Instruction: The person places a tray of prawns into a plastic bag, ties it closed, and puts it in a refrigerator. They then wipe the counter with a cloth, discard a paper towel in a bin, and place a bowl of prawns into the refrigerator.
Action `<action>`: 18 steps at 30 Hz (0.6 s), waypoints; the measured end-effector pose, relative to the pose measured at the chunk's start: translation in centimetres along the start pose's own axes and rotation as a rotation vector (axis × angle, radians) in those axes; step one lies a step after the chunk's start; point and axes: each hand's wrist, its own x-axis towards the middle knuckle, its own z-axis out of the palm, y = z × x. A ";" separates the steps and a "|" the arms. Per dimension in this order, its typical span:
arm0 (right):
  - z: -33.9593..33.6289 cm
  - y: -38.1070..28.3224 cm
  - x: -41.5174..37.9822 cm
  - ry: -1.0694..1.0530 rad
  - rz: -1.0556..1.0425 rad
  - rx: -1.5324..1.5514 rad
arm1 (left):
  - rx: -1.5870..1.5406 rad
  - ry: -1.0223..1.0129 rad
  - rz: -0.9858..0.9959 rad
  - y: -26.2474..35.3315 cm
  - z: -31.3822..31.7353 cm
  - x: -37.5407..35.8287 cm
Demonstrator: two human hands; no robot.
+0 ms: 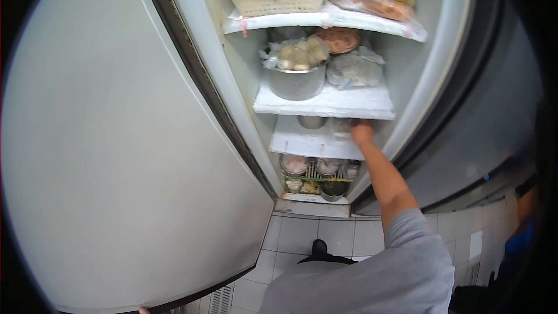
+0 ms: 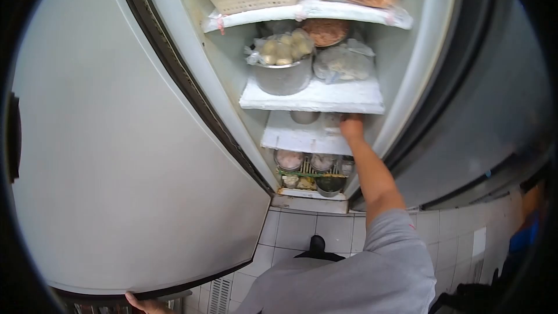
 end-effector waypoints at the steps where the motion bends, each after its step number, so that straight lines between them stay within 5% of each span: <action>1: 4.5 3.5 3.1 0.064 -0.145 -0.183 | -0.008 -0.022 -0.017 0.1 -0.1 -0.4; 8: 7.0 5.0 5.3 0.024 -0.069 -0.271 | 0.014 0.054 0.012 1.4 3.2 -3.8; 10: 6.3 5.6 3.1 0.152 -0.117 -0.197 | 0.328 -0.176 0.360 1.3 2.6 -3.2; 11: 3.4 3.6 1.5 0.081 -0.022 -0.054 | 0.328 -0.197 0.349 1.8 4.1 -3.6; 12: 0.0 0.4 -0.6 0.238 -0.001 0.121 | 0.159 -0.144 0.234 2.8 6.6 -4.8; 13: -2.9 -2.0 -2.1 0.089 0.184 0.181 | -0.009 -0.086 0.114 3.1 8.0 -5.4; 14: -4.9 -3.2 -3.9 0.092 0.149 0.211 | 0.160 -0.290 0.372 2.5 7.8 -4.3; 18: -9.8 -5.6 -10.3 0.086 -0.002 0.336 | 0.105 -0.215 0.247 0.8 6.5 -2.1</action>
